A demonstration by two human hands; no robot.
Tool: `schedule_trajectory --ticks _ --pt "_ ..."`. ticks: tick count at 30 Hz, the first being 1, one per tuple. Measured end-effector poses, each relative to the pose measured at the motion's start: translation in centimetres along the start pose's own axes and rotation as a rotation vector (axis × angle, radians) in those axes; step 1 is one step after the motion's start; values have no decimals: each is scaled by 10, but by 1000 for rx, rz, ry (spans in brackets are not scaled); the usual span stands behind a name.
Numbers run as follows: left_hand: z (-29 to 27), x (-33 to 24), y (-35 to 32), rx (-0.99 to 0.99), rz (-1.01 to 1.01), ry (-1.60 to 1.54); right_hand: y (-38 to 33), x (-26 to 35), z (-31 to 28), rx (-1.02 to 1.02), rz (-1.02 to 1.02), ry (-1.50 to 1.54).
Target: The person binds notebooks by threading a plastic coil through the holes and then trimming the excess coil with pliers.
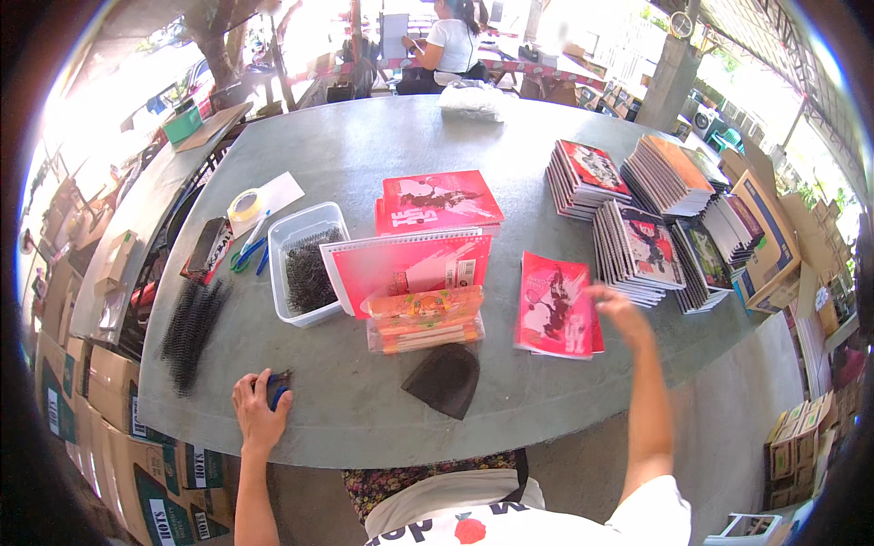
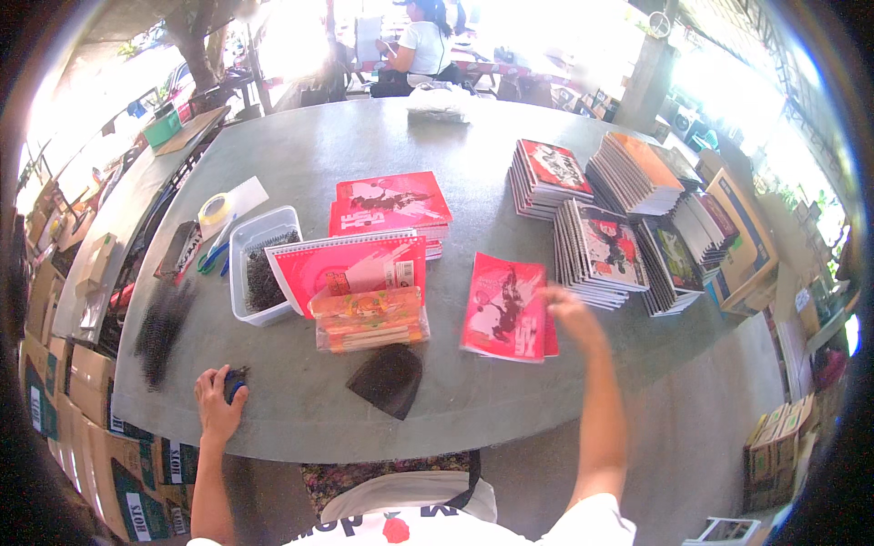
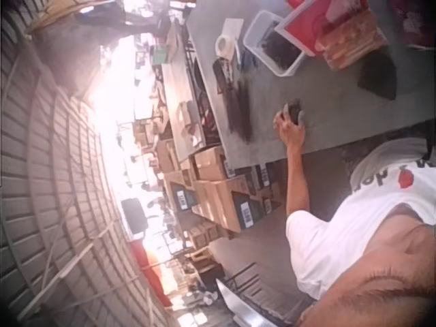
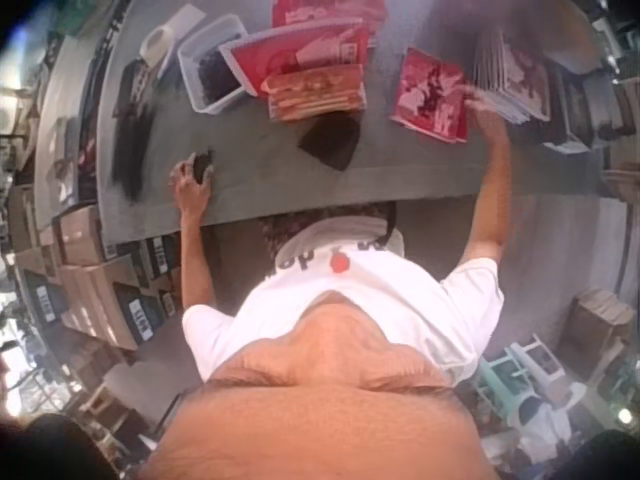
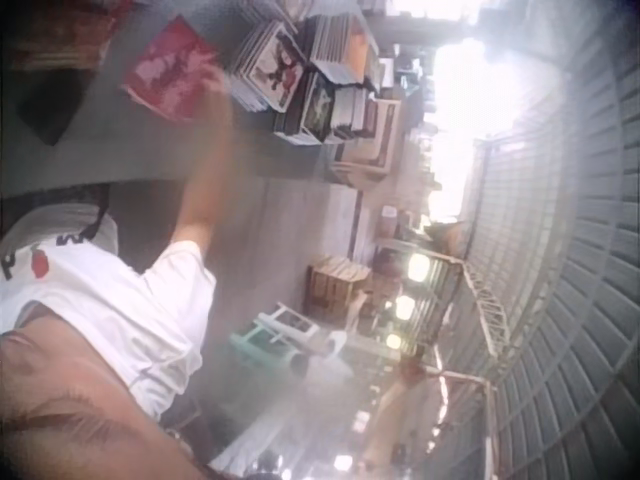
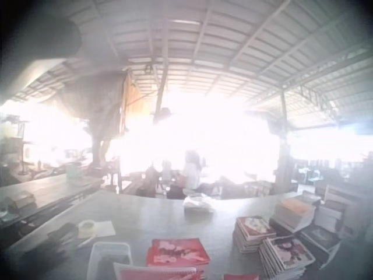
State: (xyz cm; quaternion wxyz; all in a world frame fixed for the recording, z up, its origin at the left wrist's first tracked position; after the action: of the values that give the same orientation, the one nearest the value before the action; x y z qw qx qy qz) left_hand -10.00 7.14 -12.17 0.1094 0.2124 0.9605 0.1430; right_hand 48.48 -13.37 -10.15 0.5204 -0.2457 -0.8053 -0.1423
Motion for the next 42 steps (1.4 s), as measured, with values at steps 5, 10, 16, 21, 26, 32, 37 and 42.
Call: schedule_trajectory --ticks 5,10,16,21,26,32,37,42 --pt "-9 41 9 -47 -15 16 -10 -40 10 -459 -82 -364" --pt "-7 159 5 -71 -451 292 1 -54 0 -446 -213 -222" --pt "9 191 4 -156 -491 263 -10 -43 5 -520 -193 -330" --pt "-7 188 13 -294 -441 524 1 -36 18 -472 -280 -310" --pt "7 210 30 -43 -517 465 13 -27 20 -495 -328 -538" --pt "12 198 15 49 -501 463 28 -35 19 -451 -255 -398" --pt "-6 207 -2 -144 -602 293 -33 131 63 -585 -778 -386" --pt "-15 208 4 -130 -545 442 -218 298 95 -380 -1598 265"
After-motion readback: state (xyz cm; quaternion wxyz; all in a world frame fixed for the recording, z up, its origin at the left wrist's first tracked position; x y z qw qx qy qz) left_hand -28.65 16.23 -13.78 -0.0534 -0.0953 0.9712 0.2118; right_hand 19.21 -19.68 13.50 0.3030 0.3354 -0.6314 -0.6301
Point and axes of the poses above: each hand's wrist, its own y-axis towards the middle knuckle, its own z-axis out of the palm, x = y × z, the point moved 8 cm from there along y, towards the middle knuckle, and after that the axes turned 6 degrees about y, right-handed, at the moved point
